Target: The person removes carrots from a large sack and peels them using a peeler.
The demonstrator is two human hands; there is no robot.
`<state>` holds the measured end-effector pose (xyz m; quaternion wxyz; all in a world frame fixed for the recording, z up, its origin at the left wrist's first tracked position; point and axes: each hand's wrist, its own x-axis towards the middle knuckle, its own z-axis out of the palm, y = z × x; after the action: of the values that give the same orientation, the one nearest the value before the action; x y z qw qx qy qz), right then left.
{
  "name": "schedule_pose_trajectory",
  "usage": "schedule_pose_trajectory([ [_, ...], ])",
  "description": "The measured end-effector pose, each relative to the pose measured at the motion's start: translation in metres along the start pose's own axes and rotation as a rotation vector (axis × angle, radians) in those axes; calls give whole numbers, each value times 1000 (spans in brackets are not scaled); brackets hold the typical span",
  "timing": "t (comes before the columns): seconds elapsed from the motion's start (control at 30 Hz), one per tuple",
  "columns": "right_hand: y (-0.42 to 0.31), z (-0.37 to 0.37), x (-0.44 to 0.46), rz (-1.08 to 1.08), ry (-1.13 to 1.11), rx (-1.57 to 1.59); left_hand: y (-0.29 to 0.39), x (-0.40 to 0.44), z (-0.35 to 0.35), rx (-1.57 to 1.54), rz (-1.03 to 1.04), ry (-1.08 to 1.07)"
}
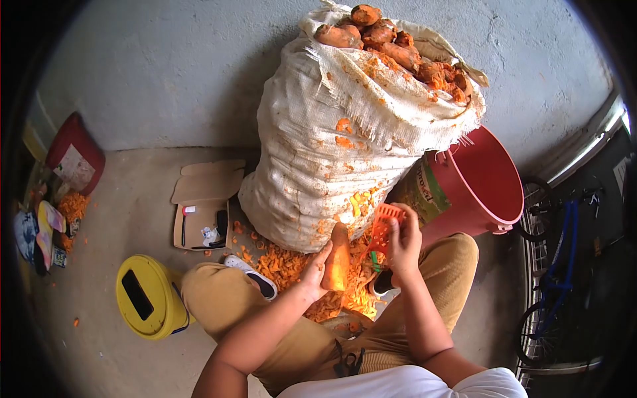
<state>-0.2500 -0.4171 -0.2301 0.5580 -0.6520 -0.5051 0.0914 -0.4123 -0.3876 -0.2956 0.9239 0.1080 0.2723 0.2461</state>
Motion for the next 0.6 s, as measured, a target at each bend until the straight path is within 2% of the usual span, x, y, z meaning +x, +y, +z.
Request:
schedule_pose_trajectory([
  [0.03,-3,-4,2,79,-21,20,0,1,-2,1,-3,-7],
  [0.2,0,-7,-2,192,-39,32,3,-1,7,14,30,58],
  [0.4,12,9,-9,207,56,305,5,0,2,48,15,27],
  [0.5,12,17,-13,126,75,206,7,-2,7,57,15,30],
  [0.53,12,19,-16,114,29,194,7,-2,7,67,18,35],
  [0.57,17,19,-22,20,-25,9,8,-2,8,80,62,34],
  [0.6,12,17,-28,7,-76,-37,9,-1,8,93,105,33],
])
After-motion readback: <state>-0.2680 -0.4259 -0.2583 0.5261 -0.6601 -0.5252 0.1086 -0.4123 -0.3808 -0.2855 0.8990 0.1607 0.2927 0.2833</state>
